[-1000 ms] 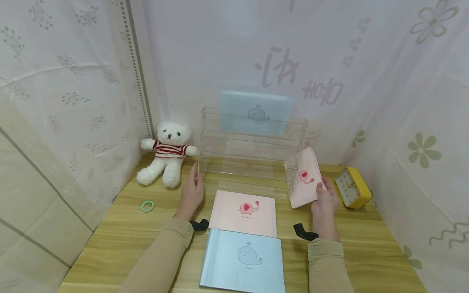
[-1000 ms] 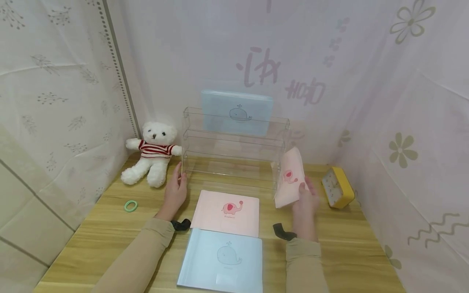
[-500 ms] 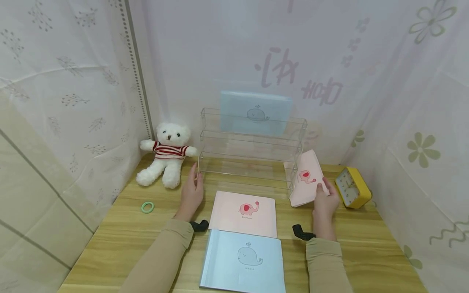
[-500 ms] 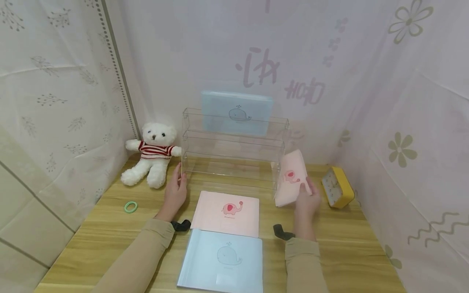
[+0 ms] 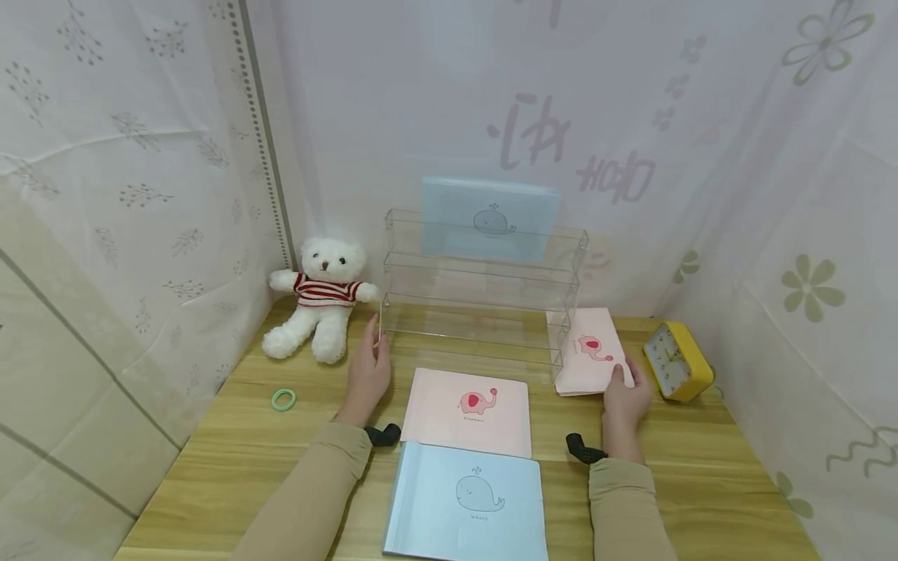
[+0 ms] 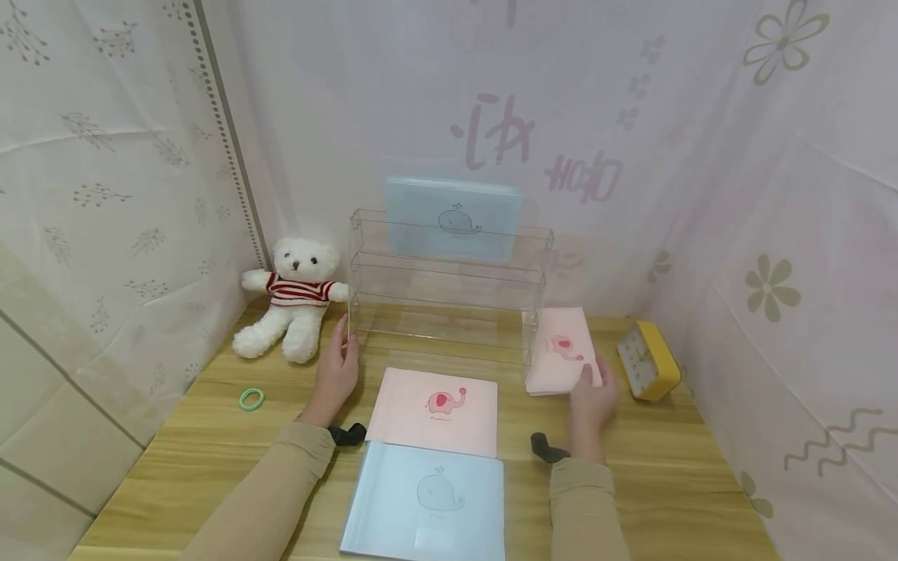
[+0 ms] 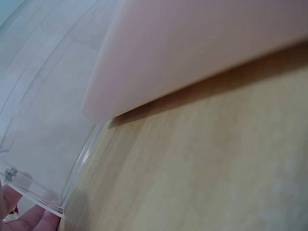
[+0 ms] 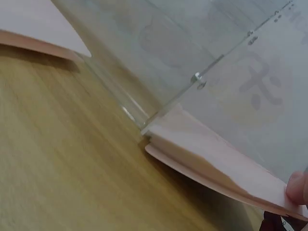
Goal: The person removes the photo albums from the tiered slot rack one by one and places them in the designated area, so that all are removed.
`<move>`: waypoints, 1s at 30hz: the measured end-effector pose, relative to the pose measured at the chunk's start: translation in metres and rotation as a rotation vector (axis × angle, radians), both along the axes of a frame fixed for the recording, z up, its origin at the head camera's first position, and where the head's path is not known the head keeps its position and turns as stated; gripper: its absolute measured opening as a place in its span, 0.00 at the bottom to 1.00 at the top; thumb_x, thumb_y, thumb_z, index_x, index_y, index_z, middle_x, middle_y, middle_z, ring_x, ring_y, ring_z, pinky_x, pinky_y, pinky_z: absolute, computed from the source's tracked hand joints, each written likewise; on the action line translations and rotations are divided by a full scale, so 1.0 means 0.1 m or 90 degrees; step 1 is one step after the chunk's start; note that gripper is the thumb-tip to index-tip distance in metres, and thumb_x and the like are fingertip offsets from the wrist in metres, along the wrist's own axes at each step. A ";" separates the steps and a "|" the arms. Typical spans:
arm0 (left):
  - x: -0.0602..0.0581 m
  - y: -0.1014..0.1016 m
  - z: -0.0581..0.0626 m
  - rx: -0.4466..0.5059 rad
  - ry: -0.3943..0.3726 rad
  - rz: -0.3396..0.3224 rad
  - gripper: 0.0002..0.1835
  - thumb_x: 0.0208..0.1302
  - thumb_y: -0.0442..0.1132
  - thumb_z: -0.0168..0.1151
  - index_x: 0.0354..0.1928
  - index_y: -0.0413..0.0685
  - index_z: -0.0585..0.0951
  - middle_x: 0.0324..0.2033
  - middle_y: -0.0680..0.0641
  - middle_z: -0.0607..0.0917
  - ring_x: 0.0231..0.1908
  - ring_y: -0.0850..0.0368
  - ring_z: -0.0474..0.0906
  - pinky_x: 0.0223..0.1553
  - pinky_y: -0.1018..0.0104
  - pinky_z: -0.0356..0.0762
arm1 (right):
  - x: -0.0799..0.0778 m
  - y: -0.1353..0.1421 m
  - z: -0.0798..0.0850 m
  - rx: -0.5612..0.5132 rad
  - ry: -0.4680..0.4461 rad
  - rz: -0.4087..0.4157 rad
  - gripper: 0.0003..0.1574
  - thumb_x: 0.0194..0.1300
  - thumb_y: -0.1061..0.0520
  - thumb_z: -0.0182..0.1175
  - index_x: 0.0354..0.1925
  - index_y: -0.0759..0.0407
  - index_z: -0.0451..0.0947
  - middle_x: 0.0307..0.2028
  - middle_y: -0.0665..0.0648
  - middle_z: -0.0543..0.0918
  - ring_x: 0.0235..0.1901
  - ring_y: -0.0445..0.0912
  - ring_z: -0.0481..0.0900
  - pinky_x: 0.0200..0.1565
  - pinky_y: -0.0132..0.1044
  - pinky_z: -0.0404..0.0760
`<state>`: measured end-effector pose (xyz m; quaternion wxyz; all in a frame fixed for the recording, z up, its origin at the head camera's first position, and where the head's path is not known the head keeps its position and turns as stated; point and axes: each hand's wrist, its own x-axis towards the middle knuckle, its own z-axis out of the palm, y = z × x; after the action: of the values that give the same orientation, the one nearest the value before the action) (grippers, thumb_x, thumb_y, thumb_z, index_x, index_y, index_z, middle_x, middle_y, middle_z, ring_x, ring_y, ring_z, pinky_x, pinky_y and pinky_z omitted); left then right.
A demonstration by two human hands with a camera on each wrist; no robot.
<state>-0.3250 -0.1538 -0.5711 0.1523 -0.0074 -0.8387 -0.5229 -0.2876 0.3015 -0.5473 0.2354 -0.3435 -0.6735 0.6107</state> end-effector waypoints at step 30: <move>0.00 0.01 -0.01 -0.005 0.004 0.001 0.32 0.91 0.48 0.44 0.90 0.61 0.55 0.76 0.29 0.76 0.67 0.30 0.83 0.66 0.30 0.81 | -0.02 -0.69 0.24 0.462 0.280 0.072 0.18 0.79 0.55 0.64 0.57 0.66 0.82 0.57 0.71 0.82 0.61 0.68 0.76 0.61 0.57 0.72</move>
<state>-0.3252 -0.1530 -0.5721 0.1555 -0.0086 -0.8400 -0.5197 -0.2895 0.2326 -0.5229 0.4451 -0.0630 -0.7962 0.4049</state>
